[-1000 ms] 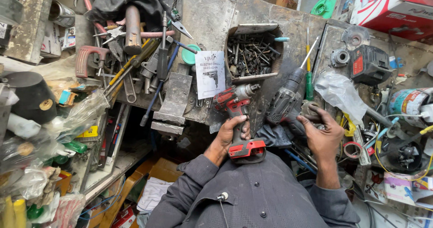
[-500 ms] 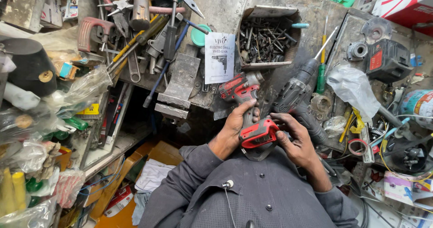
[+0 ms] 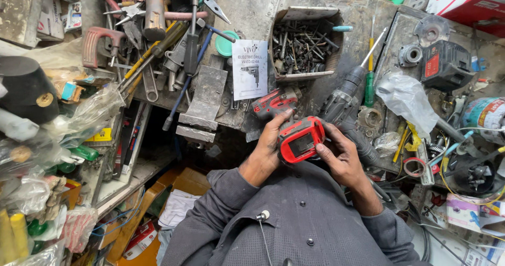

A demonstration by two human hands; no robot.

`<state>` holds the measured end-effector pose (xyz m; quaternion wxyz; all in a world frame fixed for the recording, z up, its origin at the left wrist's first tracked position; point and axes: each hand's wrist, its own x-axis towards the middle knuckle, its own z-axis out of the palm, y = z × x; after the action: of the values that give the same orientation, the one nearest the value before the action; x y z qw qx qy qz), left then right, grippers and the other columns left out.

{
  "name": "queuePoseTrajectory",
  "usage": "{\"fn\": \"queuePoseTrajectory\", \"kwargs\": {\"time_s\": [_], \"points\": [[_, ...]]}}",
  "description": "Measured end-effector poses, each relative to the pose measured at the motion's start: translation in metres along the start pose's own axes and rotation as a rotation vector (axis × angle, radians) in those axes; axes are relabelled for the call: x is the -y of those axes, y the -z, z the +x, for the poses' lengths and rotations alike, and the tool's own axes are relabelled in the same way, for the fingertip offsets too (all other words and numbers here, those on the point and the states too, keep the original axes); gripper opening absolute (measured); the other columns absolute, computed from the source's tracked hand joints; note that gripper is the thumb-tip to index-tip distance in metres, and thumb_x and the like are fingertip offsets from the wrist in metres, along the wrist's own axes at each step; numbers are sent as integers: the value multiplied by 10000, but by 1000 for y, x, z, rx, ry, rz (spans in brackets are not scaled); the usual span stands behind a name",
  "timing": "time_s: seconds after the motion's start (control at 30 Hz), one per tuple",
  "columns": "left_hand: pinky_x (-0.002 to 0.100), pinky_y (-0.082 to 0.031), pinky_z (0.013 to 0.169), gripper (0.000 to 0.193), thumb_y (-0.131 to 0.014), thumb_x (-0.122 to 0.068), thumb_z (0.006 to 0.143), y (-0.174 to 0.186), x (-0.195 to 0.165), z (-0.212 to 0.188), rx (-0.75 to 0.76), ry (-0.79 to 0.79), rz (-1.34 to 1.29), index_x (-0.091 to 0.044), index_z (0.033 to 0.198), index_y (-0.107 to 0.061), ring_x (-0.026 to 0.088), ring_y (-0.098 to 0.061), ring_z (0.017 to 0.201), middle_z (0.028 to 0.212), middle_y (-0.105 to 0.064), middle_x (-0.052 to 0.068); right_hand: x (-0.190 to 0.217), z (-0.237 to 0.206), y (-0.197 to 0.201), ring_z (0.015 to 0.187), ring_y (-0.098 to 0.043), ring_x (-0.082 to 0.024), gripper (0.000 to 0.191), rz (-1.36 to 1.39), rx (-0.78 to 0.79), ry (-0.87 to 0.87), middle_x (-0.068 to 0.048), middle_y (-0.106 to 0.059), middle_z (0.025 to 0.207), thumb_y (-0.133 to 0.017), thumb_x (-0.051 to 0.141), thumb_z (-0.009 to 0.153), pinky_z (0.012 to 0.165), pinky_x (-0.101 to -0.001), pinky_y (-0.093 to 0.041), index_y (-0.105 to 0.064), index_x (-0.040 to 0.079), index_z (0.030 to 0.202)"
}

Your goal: The person handles a cordless impact driver at a cluttered workbench, turning it over and removing its battery pack. They then pick through a box of screws and fasteners, lifting handfuls and sorting through them by hand.

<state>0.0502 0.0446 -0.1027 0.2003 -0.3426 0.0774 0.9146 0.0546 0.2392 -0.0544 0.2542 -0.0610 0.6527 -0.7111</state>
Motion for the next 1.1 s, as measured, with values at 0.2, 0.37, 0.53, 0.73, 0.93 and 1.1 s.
{"fn": "queuePoseTrajectory", "kwargs": {"time_s": [0.2, 0.37, 0.53, 0.73, 0.93, 1.1], "points": [[324, -612, 761, 223, -706, -255, 956, -3, -3, -6, -56, 39, 30, -52, 1026, -644, 176, -725, 792, 909, -720, 85, 7, 4, -1, 1398, -501, -216, 698, -143, 51, 108, -126, -514, 1492, -715, 91, 928, 1183, -370, -388, -399, -45, 1536], [306, -599, 801, 170, -701, -240, 1008, 0, 2, -4, 16, -33, 35, -90, 1068, -647, 131, -696, 844, 952, -694, 26, 9, 4, -2, 1398, -497, -209, 780, -106, 66, 49, -126, -517, 1490, -757, 126, 905, 1182, -371, -391, -360, -27, 1559], [275, -590, 777, 295, -546, -375, 1013, 20, -4, -9, -10, -19, 319, -105, 1061, -654, 111, -700, 845, 943, -718, 18, 3, 1, -1, 1394, -502, -208, 774, -57, 44, 23, -130, -518, 1498, -738, 144, 920, 1174, -368, -396, -353, -26, 1570], [281, -483, 694, 435, -587, -355, 1140, 43, -22, -36, -121, -578, 1218, 44, 995, -681, 141, -593, 702, 796, -638, 70, -9, 0, 5, 1378, -514, -213, 773, 65, 18, 1, -145, -522, 1507, -724, 150, 933, 1146, -382, -427, -338, -32, 1577], [398, -511, 1111, 812, -826, -358, 819, 2, -48, -78, 427, -988, 1468, -9, 1459, -469, 310, -658, 1250, 1322, -636, 167, -14, 0, 9, 1398, -513, -224, 781, 43, 1, 18, -160, -517, 1532, -733, 162, 928, 1164, -394, -425, -346, -33, 1577], [495, -463, 1161, 1195, -979, -384, 614, -25, -41, -73, 579, -1222, 1635, -21, 1527, -299, 437, -565, 1341, 1454, -520, 221, -10, 5, 1, 1425, -480, -224, 898, 55, 24, 57, -152, -467, 1570, -800, 135, 860, 1180, -406, -412, -305, -14, 1594]]}}
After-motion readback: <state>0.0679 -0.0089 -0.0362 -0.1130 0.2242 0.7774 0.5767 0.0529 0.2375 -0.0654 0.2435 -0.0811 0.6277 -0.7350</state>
